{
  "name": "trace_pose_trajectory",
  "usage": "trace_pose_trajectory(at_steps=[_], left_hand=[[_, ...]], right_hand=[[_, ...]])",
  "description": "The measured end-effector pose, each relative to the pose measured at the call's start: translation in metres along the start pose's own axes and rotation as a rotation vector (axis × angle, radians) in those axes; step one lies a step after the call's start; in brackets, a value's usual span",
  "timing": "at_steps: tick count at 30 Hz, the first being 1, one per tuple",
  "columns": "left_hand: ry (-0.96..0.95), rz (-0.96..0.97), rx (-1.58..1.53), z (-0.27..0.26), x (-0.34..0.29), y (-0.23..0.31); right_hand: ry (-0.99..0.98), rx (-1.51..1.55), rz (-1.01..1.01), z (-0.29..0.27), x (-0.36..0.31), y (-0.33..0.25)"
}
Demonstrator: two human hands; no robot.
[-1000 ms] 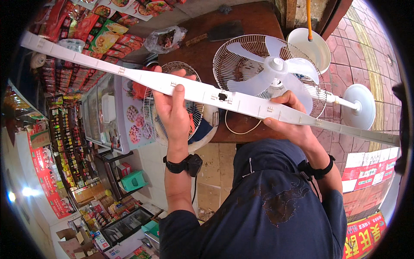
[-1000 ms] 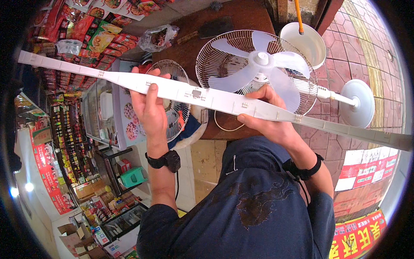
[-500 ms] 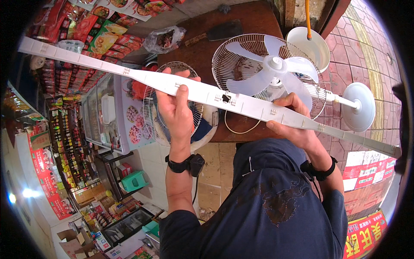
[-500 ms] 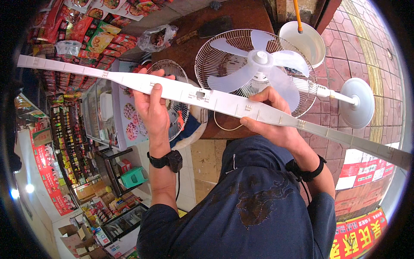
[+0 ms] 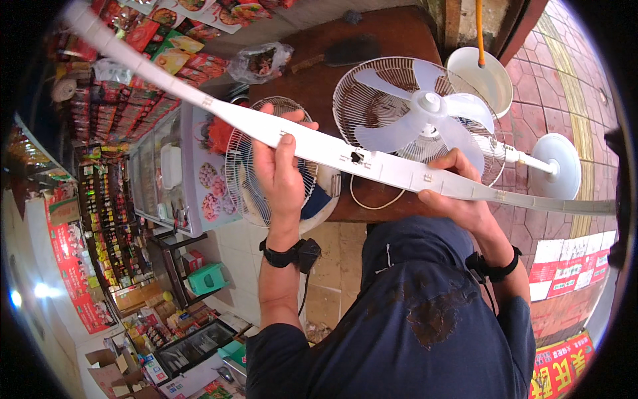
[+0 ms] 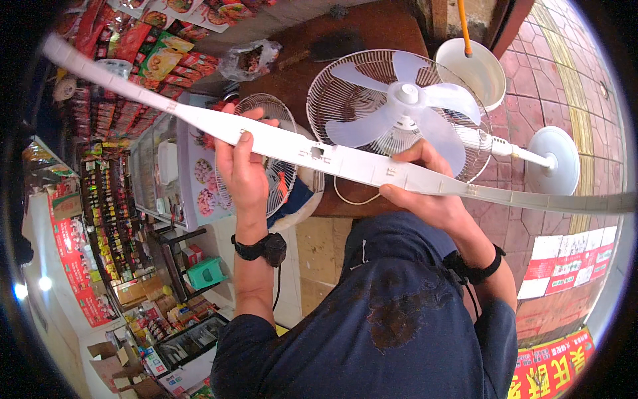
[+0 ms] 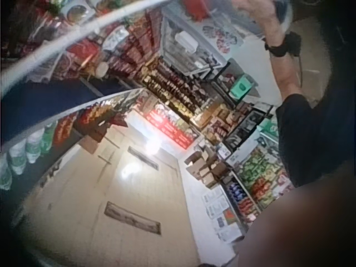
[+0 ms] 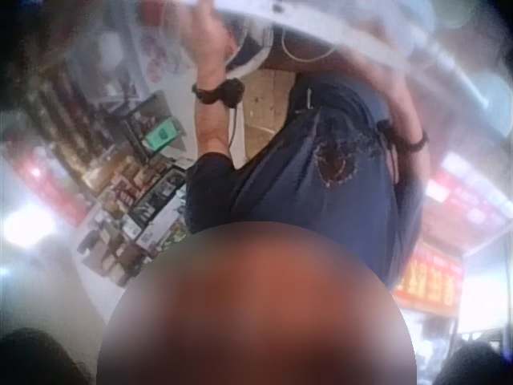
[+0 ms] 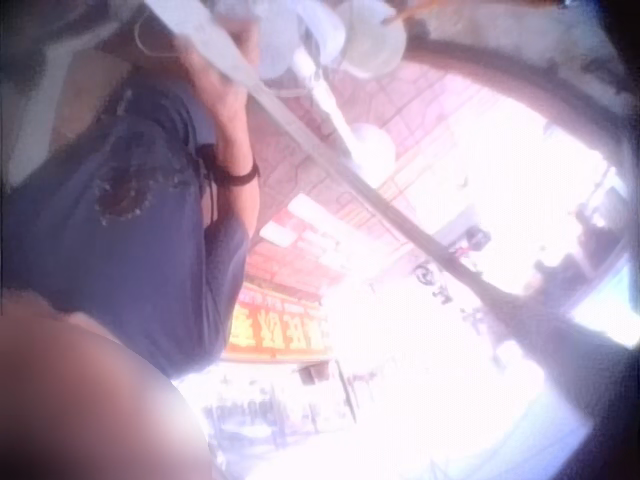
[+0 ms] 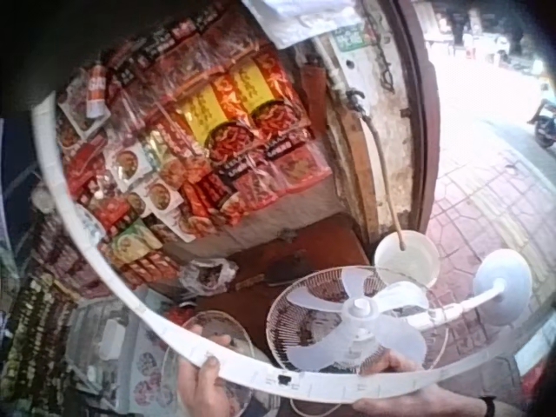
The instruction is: The person assembles a white pedestal fan by attaching the front metal grille to the fan head, then securing the rear grille. They handle the fan blades and motor housing while aligning the grilles and fastening them into place.
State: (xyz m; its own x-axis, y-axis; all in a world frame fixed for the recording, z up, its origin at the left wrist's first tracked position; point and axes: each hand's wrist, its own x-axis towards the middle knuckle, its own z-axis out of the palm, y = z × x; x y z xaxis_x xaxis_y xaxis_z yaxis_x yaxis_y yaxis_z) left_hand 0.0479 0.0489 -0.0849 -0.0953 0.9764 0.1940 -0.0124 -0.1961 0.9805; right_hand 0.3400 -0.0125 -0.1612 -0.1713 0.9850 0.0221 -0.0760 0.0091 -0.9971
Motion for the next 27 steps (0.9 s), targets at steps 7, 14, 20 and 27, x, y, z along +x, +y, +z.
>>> trace_pose_trajectory(at_steps=[7, 14, 20, 27], left_hand=[[-0.005, -0.038, 0.081, -0.003, 0.007, 0.001], [0.062, -0.028, 0.091, -0.003, 0.015, -0.002], [0.127, 0.015, 0.080, -0.017, 0.029, 0.007], [0.135, 0.006, 0.101, -0.021, 0.028, 0.007]], right_hand=[[-0.033, 0.007, 0.004, -0.002, -0.002, -0.012], [0.023, -0.090, 0.011, -0.008, -0.009, -0.027], [0.013, -0.109, -0.072, -0.010, -0.014, -0.029], [-0.016, -0.154, -0.133, -0.009, -0.016, -0.030]])
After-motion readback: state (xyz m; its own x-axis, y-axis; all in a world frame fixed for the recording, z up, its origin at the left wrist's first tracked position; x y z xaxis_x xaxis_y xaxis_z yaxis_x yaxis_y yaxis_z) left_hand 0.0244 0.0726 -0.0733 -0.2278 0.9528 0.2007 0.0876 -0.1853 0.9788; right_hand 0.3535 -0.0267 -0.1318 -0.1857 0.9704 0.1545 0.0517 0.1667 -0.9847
